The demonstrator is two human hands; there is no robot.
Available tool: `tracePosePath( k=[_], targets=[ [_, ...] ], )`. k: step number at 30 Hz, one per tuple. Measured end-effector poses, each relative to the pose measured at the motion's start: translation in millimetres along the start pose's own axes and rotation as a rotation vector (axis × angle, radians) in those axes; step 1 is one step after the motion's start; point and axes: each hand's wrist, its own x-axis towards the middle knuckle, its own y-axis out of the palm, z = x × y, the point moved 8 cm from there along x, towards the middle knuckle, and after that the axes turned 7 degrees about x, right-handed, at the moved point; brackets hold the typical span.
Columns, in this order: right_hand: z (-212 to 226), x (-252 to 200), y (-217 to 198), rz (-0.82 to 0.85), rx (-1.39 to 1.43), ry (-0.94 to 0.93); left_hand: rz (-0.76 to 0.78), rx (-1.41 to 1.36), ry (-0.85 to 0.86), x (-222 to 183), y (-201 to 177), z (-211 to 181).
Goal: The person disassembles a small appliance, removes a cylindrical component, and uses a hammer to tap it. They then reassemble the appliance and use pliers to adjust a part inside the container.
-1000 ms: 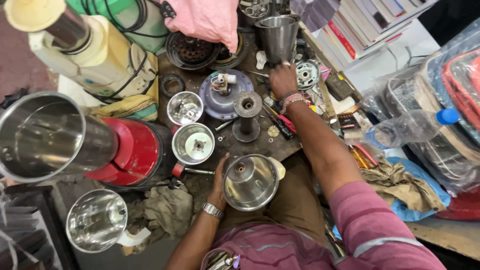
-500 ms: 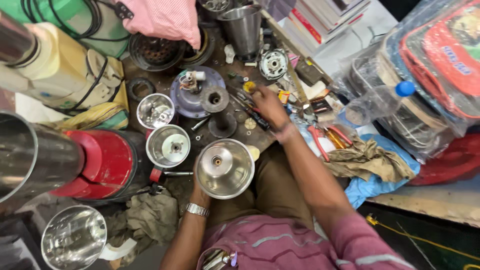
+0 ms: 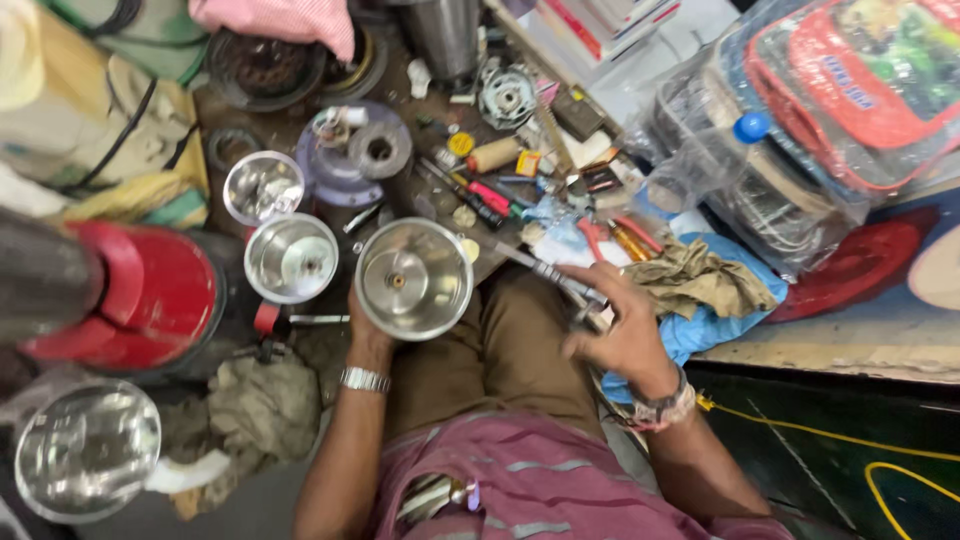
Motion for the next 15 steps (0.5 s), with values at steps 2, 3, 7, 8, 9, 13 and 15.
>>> tracePosePath(
  k=[2,3,7,8,9,13,15],
  targets=[
    [-3.7,-6.2,18.6,0.005,-0.006,0.209,-0.041,-0.008,-0.019,3.5,0.2,2.9],
    [-7.5,-10.8,26.3,0.015,-0.011,0.313,-0.089,-0.002,-0.041,3.2,-1.5,6.4],
    [27.5,-8.5,42.3,-0.006,-0.127,0.013,-0.038,-0.068,-0.086,-4.7,17.8,8.2],
    [36.1,-9.0,42.8,-0.030,-0.171,-0.051,-0.028,-0.089,-0.115,-6.2,26.0,9.6],
    [45.0,-9.8,42.2,-0.055,-0.213,-0.116,-0.017,-0.110,-0.143,-8.5,33.7,9.6],
    [52.6,-8.1,38.6,-0.072,-0.270,-0.112,0.041,-0.097,-0.139,-14.9,63.3,-1.7],
    [52.9,-10.9,39.3,-0.057,-0.274,-0.108,0.030,-0.082,-0.203,-19.1,70.9,3.1]
  ],
)
